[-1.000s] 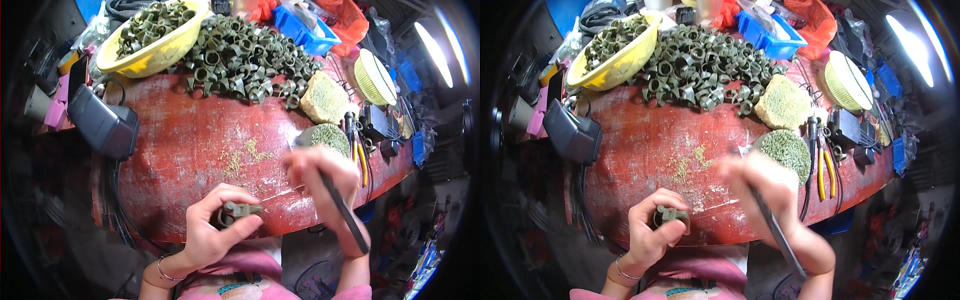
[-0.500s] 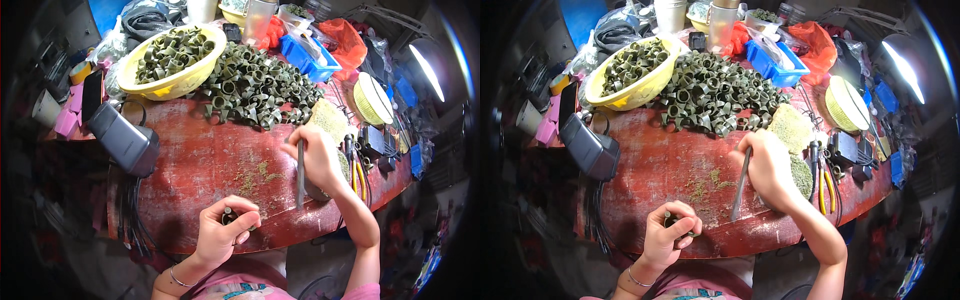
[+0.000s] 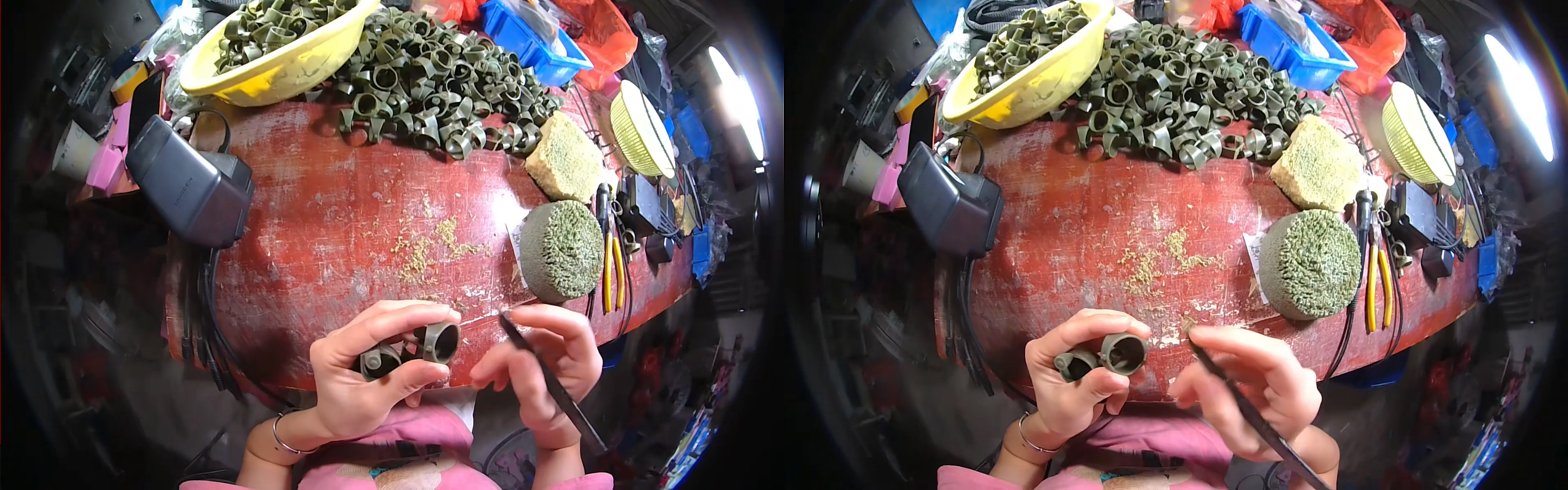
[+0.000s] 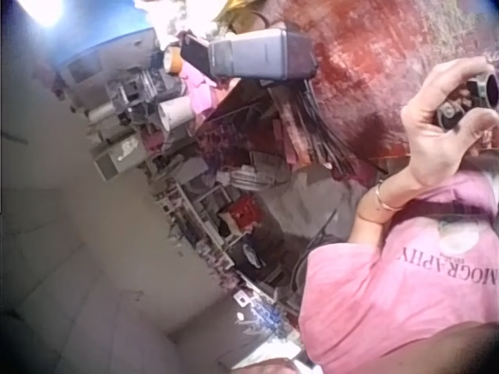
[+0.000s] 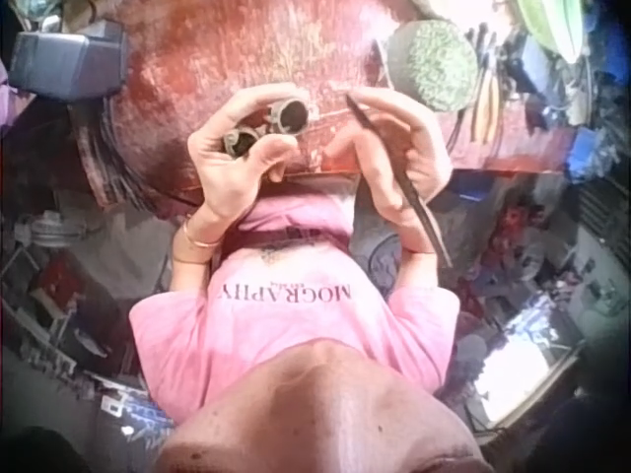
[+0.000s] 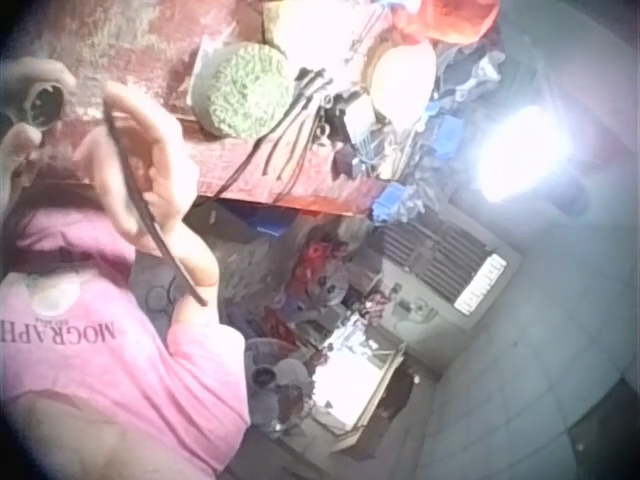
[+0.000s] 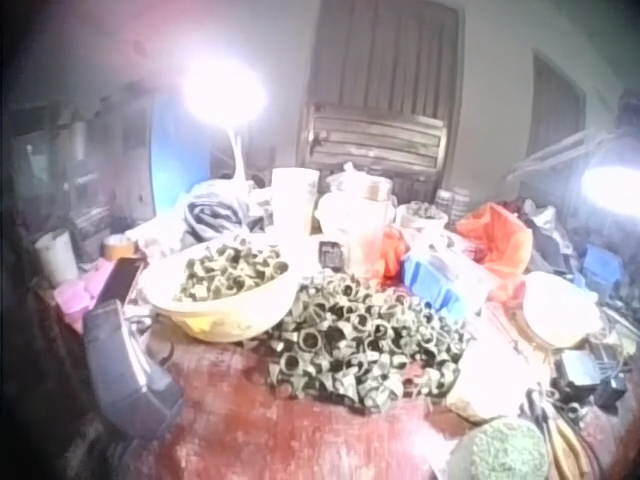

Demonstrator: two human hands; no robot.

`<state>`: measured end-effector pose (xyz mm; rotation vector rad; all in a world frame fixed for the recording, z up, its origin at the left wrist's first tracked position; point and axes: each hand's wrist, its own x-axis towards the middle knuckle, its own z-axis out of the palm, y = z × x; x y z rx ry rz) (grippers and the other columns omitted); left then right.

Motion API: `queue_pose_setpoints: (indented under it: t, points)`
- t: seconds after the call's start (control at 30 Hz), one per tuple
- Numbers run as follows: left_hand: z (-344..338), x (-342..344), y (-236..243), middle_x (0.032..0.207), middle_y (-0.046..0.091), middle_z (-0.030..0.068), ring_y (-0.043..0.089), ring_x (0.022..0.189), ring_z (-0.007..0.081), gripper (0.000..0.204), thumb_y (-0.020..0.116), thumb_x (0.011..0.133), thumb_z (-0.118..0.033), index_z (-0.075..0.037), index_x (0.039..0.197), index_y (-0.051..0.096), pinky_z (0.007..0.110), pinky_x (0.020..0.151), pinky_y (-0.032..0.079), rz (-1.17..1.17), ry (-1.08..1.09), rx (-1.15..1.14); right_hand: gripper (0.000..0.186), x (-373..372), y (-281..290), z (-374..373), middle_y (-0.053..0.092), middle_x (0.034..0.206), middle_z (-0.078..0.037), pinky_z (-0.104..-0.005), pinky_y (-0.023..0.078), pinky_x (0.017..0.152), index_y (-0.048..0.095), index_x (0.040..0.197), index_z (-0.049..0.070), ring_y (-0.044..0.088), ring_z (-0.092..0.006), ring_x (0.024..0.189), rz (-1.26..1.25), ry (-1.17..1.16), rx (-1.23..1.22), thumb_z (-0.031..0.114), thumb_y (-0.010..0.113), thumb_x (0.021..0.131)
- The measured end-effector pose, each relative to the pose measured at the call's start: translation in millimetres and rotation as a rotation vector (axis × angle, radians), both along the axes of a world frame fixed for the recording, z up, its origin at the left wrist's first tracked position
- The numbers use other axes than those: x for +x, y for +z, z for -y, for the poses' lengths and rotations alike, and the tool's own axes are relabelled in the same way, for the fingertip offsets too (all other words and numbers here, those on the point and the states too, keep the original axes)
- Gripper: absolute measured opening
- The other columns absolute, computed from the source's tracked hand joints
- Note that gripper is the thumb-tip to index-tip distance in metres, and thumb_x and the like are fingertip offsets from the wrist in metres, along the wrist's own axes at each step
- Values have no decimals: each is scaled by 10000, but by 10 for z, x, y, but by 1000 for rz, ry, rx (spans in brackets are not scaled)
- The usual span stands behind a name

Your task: Using a soldering iron to attach or repair small green plastic electrical components at a workbench.

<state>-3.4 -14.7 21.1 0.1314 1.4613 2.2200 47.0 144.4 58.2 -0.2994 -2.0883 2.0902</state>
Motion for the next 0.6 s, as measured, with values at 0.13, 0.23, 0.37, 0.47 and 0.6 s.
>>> queue_pose_setpoints:
  t: [0.13, 0.23, 0.37, 0.47, 0.6]
  points:
    - [-41, 11, -7, 1057, 571, 130, 565, 793, 109, 344, 682, 720, -6, 25, 1048, 583, 217, 609, 480, -66, -36, 46, 318, 94, -106, -60, 624, 633, -175, -252, 480, 471, 439, 994, -4, 605, -185, 526, -195, 158, 198, 230, 589, 840]
    - [-94, -20, -125, 996, 565, 205, 604, 710, 169, 350, 663, 730, -59, 57, 1040, 547, 185, 423, 467, -270, -59, 70, 279, 64, -97, -87, 630, 625, -156, -257, 491, 460, 520, 880, 6, 615, -187, 520, -158, 189, 182, 271, 592, 832]
    - [-107, 13, 28, 994, 568, 208, 606, 724, 177, 367, 659, 749, -93, 64, 1054, 533, 177, 421, 461, -20, -83, 154, 183, 84, -126, -153, 641, 673, -125, -259, 501, 510, 594, 902, 18, 629, -188, 569, -150, 215, 173, 161, 612, 789]
    - [-123, 19, 73, 982, 572, 207, 597, 706, 168, 393, 653, 769, -138, 87, 1060, 515, 171, 411, 451, 205, -140, 184, 188, 141, -148, -153, 653, 733, -124, -275, 518, 568, 627, 946, 4, 648, -200, 632, -148, 129, 162, 18, 625, 759]
    - [-132, 4, 67, 956, 581, 188, 574, 665, 129, 449, 662, 770, -208, 106, 1052, 508, 164, 393, 429, 287, -118, 186, 193, 126, -250, -152, 648, 702, -137, -287, 530, 578, 590, 975, -34, 653, -215, 641, -102, -99, 47, 25, 596, 791]
